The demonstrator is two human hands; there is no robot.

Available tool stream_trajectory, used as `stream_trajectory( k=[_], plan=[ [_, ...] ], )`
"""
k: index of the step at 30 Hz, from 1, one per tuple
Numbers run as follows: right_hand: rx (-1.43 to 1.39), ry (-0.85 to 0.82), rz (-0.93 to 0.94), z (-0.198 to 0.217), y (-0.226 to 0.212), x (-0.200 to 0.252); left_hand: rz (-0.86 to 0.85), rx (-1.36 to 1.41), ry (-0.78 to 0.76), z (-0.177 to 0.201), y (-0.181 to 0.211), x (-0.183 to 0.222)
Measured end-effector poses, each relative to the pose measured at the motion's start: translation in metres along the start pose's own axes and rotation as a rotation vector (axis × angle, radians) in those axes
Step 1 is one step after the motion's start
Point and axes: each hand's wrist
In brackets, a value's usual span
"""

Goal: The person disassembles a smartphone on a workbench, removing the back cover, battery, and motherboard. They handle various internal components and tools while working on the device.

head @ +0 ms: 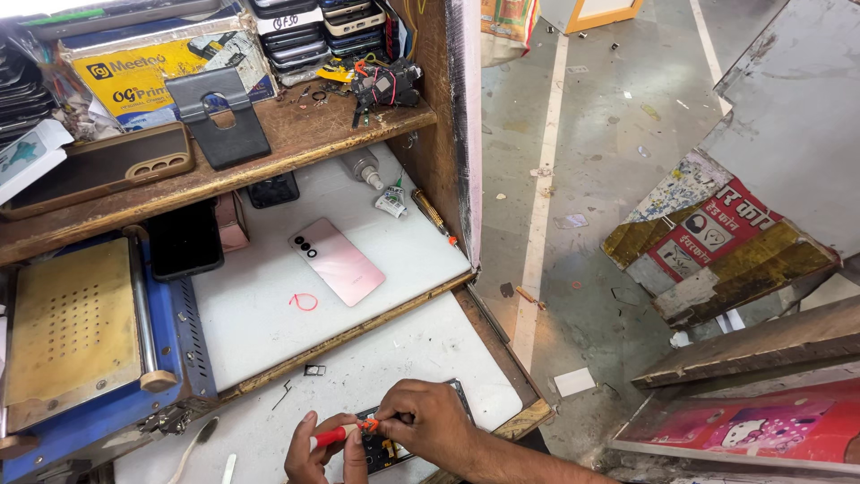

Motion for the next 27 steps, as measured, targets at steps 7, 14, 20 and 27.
stream_trajectory(
  k=[7,14,20,27],
  plan=[
    [0.057,0.007,0.001,0.000,0.000,-0.001,-0.050,-0.033,-0.040,-0.002,-0.004,0.000],
    [0.084,0.021,-0.022,-0.003,0.003,0.001,-0.181,-0.114,-0.165,0.003,0.006,-0.008],
    [0.147,0.079,0.131,0.001,-0.007,-0.001,-0.237,-0.281,-0.171,0.003,0.049,-0.024],
    [0.328,0.093,0.259,0.017,-0.006,0.018,-0.286,-0.255,-0.131,0.031,0.093,-0.030]
  ],
)
Point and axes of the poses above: each hand's wrist, its own x-axis away from the middle knuckle, its own z-axis out of the back of the hand, y = z × x, and after that the axes turned 3 degrees about x, right-handed
